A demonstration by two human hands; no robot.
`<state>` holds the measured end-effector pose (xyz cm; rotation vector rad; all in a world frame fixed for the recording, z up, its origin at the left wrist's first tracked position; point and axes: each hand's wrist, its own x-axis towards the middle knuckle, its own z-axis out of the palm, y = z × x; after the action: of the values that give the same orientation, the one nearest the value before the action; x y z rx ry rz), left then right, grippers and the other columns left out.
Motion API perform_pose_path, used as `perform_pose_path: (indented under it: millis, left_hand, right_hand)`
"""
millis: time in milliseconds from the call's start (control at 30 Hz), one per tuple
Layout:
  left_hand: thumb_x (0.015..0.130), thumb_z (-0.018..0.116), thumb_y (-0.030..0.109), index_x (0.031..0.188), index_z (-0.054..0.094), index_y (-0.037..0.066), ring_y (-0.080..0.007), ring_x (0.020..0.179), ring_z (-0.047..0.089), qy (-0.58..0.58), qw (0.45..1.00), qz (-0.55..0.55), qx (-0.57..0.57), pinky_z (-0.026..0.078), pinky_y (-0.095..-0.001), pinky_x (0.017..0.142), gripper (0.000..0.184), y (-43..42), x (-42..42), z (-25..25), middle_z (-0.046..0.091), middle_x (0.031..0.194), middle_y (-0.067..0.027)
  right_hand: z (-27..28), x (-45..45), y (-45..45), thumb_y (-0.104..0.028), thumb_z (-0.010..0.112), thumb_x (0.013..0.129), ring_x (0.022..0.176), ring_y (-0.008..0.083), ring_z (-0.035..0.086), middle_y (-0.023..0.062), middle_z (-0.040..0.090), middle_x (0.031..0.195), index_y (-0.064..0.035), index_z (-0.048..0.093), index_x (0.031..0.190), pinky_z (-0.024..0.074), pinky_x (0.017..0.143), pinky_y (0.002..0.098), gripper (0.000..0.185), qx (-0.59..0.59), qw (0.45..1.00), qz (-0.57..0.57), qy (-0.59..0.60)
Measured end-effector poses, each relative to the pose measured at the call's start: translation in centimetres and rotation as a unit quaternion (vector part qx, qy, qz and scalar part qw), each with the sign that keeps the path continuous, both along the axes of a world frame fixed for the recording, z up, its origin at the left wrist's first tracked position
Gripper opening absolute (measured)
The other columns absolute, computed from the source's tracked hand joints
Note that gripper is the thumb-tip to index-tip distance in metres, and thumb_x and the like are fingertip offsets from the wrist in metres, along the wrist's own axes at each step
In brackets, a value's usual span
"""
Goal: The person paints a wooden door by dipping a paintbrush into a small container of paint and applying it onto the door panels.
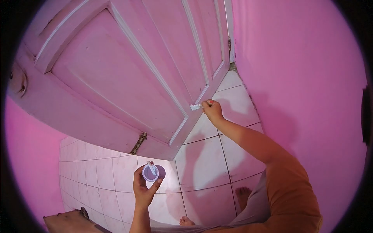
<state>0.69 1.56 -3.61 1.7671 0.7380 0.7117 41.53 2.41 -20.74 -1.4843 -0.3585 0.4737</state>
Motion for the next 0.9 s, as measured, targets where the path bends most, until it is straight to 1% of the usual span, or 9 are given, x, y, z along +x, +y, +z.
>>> perform_pose_path:
  millis: [133,267,333,433,533,567,633,733,900]
  left_hand:
    - [0.077,0.084,0.007,0.132,0.047,0.003,-0.0272,0.127,0.054,0.004,1.000,-0.002,-0.006,0.040,-0.0429,0.112,0.066,0.2,0.2,-0.4,0.057,0.134,-0.0179]
    - [0.077,0.084,0.007,0.132,0.047,0.003,-0.0270,0.126,0.055,0.010,1.000,0.001,-0.009,0.040,-0.0429,0.111,0.066,0.2,0.5,-0.6,0.057,0.135,-0.0179]
    - [0.077,0.084,0.007,0.132,0.047,0.003,-0.0270,0.126,0.055,0.013,1.000,0.001,-0.011,0.040,-0.0428,0.111,0.066,0.2,0.5,-0.7,0.057,0.135,-0.0179]
    - [0.077,0.084,0.007,0.132,0.048,0.003,-0.0270,0.126,0.055,0.014,1.000,-0.001,-0.007,0.040,-0.0428,0.111,0.066,0.3,0.5,-0.6,0.057,0.134,-0.0177]
    - [0.077,0.084,0.006,0.132,0.048,0.003,-0.0270,0.126,0.055,0.013,1.000,-0.002,-0.007,0.040,-0.0427,0.111,0.066,0.3,0.5,-0.7,0.057,0.134,-0.0176]
    - [0.077,0.083,0.005,0.132,0.048,0.003,-0.0271,0.126,0.055,0.012,1.000,-0.001,-0.013,0.040,-0.0426,0.111,0.065,0.3,0.3,-0.9,0.057,0.134,-0.0177]
    - [0.077,0.083,0.005,0.132,0.048,0.003,-0.0272,0.127,0.054,0.012,1.000,-0.001,-0.021,0.041,-0.0425,0.111,0.065,0.5,0.2,-0.9,0.058,0.134,-0.0177]
    - [0.077,0.083,0.002,0.132,0.046,0.002,-0.0273,0.128,0.054,0.021,1.000,-0.004,-0.016,0.040,-0.0419,0.111,0.066,0.6,-0.1,-0.8,0.056,0.136,-0.0178]
    - [0.077,0.083,0.002,0.132,0.045,0.001,-0.0277,0.129,0.053,0.025,1.000,-0.011,-0.014,0.040,-0.0421,0.111,0.067,0.8,-0.3,-0.9,0.055,0.137,-0.0189]
  right_hand:
    - [-0.7,0.0,0.2,-0.026,0.064,0.084,0.067,0.0245,0.064,0.0128,0.067,0.070,0.0009,0.066,0.081,0.0513,0.069,0.0368,0.028,-0.039,0.997,-0.050,-0.052]
    - [-0.8,0.0,0.9,-0.026,0.064,0.084,0.067,0.0250,0.065,0.0126,0.067,0.071,0.0003,0.064,0.079,0.0508,0.068,0.0374,0.027,-0.079,0.995,-0.034,-0.043]
    - [0.0,0.1,1.1,-0.026,0.064,0.085,0.064,0.0227,0.064,0.0103,0.067,0.070,-0.0010,0.064,0.078,0.0504,0.066,0.0369,0.026,0.019,0.998,-0.003,0.056]
    - [2.5,1.1,0.3,-0.025,0.064,0.087,0.062,0.0178,0.064,0.0072,0.067,0.069,-0.0021,0.064,0.078,0.0499,0.062,0.0340,0.024,0.049,0.999,-0.014,0.015]
    - [1.8,0.9,0.5,-0.023,0.064,0.089,0.061,0.0129,0.063,0.0047,0.066,0.069,-0.0037,0.063,0.077,0.0496,0.060,0.0299,0.023,-0.073,0.989,-0.085,-0.100]
    - [1.6,0.6,0.5,-0.023,0.064,0.089,0.061,0.0129,0.063,0.0047,0.066,0.069,-0.0037,0.063,0.077,0.0496,0.060,0.0299,0.023,-0.073,0.989,-0.087,-0.100]
    - [1.6,-0.4,0.7,-0.021,0.062,0.090,0.061,0.0134,0.064,0.0055,0.066,0.070,-0.0039,0.062,0.079,0.0507,0.060,0.0285,0.021,0.075,0.994,0.001,0.082]
    - [2.4,1.0,0.8,-0.021,0.059,0.094,0.058,0.0137,0.063,0.0066,0.067,0.074,-0.0033,0.066,0.091,0.0493,0.054,0.0261,0.019,0.103,0.987,-0.006,0.120]
    - [2.1,5.1,-0.4,-0.023,0.062,0.094,0.058,0.0143,0.064,0.0060,0.066,0.072,-0.0031,0.064,0.088,0.0497,0.054,0.0274,0.021,0.037,0.995,-0.095,0.020]
